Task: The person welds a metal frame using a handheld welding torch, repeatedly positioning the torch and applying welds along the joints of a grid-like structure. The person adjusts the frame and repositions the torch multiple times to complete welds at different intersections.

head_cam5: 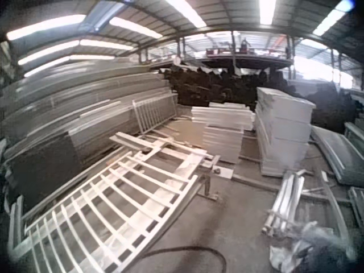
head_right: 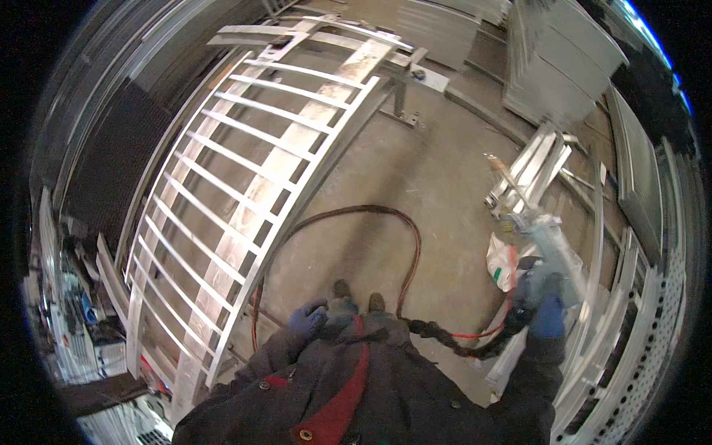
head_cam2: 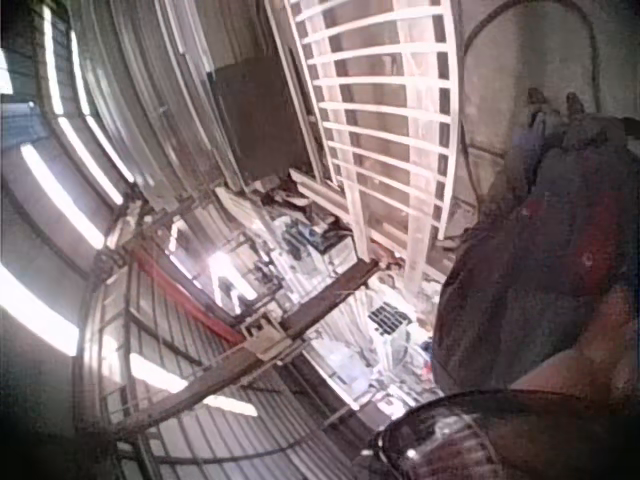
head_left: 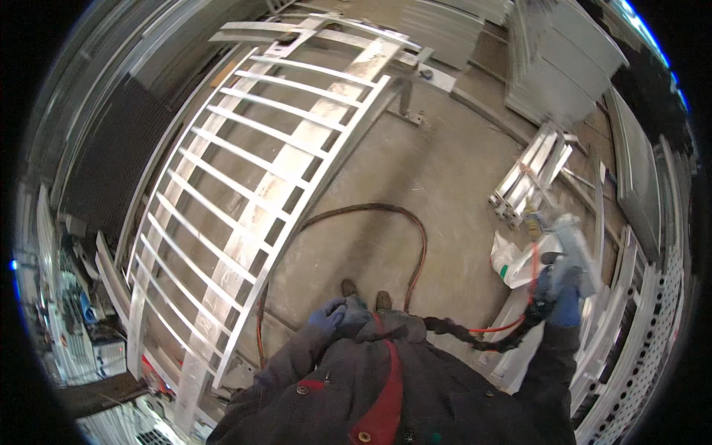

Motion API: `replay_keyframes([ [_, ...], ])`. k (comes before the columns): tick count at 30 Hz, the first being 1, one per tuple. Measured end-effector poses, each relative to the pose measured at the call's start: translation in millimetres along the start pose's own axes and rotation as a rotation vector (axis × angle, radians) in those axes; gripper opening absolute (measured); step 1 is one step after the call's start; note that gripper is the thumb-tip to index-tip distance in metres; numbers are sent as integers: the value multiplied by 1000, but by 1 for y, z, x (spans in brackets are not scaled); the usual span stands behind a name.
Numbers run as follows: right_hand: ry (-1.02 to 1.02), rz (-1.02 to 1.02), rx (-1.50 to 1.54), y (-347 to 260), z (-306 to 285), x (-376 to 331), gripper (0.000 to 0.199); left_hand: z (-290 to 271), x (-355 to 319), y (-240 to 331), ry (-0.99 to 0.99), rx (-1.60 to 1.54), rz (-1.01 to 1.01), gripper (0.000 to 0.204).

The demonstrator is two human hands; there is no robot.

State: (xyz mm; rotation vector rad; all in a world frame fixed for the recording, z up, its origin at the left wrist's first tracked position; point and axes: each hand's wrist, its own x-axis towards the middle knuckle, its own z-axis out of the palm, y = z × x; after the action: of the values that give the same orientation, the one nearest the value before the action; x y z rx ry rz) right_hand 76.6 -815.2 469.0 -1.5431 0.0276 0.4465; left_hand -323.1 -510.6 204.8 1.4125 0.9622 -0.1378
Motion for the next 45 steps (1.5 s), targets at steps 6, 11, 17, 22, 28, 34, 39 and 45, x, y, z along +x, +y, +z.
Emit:
replay_keyframes([
  [6,297,-39,-5,-45,-111,45,58,13,124,7,-36,-70,-94,34],
  [11,110,-172,-92,-75,-87,100,58,18,201,36,-97,69,-199,39],
  [17,492,-199,103,-133,-1,220,58,13,300,61,-94,-104,-226,38],
  [22,136,-284,-29,-174,1,293,61,11,383,143,-134,-4,-182,39],
  [28,-116,-273,-104,-193,19,405,65,42,468,270,-4,-57,-60,38],
  [34,-299,-120,-113,-203,42,538,72,99,519,309,112,-147,-98,39],
  [39,-401,-294,-159,-230,93,632,66,162,508,307,197,-235,-186,41],
  [45,-752,-271,-332,-265,161,729,57,196,502,296,324,-344,-243,40],
])
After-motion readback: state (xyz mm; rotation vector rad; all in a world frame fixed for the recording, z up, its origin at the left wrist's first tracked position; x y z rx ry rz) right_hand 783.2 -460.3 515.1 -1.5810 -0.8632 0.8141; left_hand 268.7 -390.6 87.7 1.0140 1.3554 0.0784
